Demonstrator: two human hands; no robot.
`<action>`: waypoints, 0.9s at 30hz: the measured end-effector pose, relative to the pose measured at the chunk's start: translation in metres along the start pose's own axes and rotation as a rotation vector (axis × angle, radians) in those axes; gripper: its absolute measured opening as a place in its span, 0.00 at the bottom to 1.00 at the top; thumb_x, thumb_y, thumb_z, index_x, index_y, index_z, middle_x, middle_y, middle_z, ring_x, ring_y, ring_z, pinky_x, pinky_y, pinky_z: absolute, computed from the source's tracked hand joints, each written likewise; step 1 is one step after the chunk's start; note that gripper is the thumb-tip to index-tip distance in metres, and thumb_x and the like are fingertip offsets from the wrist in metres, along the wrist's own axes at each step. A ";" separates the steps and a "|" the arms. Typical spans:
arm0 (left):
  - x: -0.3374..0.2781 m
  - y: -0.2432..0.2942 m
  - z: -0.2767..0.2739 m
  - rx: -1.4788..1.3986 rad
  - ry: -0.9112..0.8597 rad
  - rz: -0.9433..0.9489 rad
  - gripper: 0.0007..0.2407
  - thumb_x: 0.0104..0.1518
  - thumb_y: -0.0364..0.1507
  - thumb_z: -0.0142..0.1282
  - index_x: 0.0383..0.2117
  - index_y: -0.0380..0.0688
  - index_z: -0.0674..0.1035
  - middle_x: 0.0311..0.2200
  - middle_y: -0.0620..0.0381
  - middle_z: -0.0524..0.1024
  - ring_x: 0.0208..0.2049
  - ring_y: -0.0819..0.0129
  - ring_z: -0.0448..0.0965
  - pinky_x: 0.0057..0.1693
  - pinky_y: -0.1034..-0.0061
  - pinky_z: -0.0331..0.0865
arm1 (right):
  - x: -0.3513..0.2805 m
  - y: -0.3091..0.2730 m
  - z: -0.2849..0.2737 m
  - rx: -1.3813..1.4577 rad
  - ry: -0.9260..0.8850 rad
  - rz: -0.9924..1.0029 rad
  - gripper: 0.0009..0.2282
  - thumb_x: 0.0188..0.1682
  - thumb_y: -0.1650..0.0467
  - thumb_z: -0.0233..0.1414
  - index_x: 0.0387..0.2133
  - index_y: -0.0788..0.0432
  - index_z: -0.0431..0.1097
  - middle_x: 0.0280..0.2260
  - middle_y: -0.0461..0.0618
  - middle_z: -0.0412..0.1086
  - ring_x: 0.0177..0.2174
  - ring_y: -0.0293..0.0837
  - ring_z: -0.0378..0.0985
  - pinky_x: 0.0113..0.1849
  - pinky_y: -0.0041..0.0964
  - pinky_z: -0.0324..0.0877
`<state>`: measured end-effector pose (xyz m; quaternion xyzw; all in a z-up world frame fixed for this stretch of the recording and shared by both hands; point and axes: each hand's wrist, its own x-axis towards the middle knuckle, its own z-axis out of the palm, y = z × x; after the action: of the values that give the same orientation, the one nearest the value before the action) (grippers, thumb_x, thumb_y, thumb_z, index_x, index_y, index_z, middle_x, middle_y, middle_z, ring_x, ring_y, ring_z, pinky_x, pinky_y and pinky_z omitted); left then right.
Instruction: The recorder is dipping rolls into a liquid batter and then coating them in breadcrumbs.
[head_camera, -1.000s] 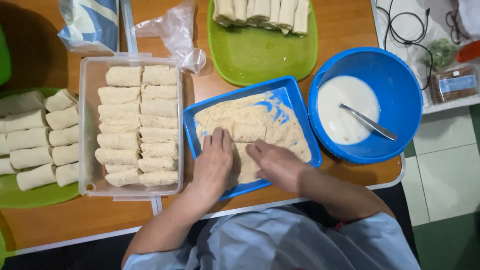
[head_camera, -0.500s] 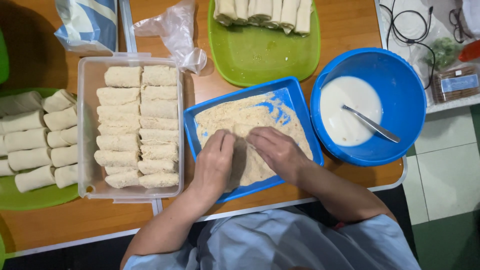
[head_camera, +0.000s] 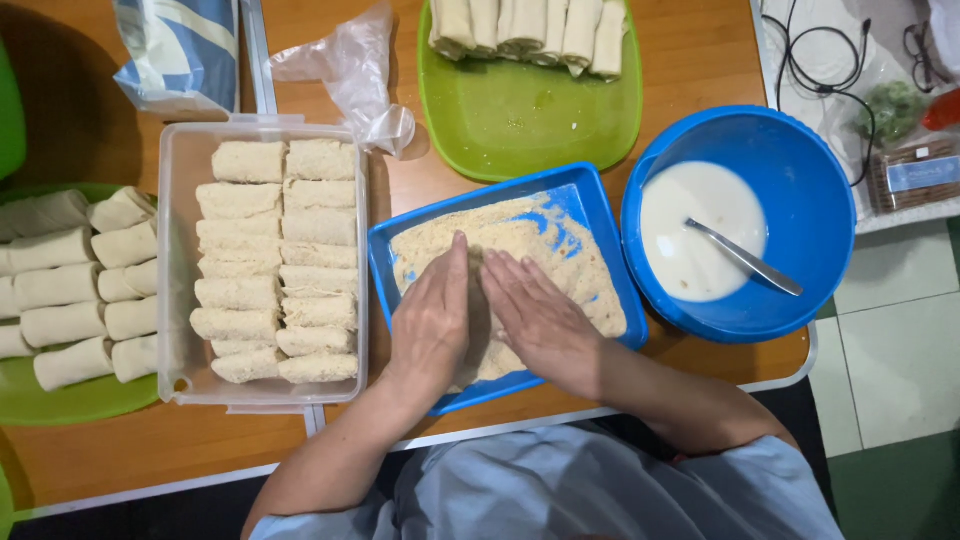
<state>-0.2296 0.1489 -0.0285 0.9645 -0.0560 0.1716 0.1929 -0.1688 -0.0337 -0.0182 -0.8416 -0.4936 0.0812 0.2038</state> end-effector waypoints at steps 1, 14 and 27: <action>0.001 0.000 -0.001 -0.017 0.014 0.002 0.28 0.54 0.16 0.52 0.65 0.28 0.63 0.50 0.37 0.77 0.52 0.48 0.79 0.57 0.64 0.74 | 0.000 0.001 0.004 -0.005 -0.011 -0.009 0.34 0.47 0.69 0.56 0.65 0.73 0.48 0.66 0.70 0.49 0.67 0.62 0.49 0.65 0.57 0.44; -0.001 -0.002 0.002 -0.029 -0.026 -0.029 0.31 0.52 0.15 0.53 0.66 0.25 0.59 0.47 0.35 0.76 0.49 0.46 0.79 0.53 0.63 0.76 | 0.004 -0.003 0.001 -0.002 0.008 -0.027 0.34 0.43 0.67 0.59 0.63 0.70 0.55 0.66 0.66 0.53 0.66 0.60 0.53 0.64 0.58 0.47; 0.015 0.009 -0.021 -0.068 -0.402 -0.073 0.48 0.30 0.36 0.76 0.63 0.37 0.61 0.60 0.36 0.62 0.59 0.37 0.64 0.57 0.51 0.64 | 0.008 0.029 -0.035 -0.022 -0.268 0.320 0.41 0.31 0.66 0.67 0.60 0.66 0.55 0.58 0.60 0.60 0.51 0.60 0.66 0.47 0.47 0.68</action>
<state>-0.2236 0.1482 -0.0018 0.9736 -0.0642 -0.0334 0.2165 -0.1299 -0.0486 0.0014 -0.8930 -0.3773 0.2183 0.1119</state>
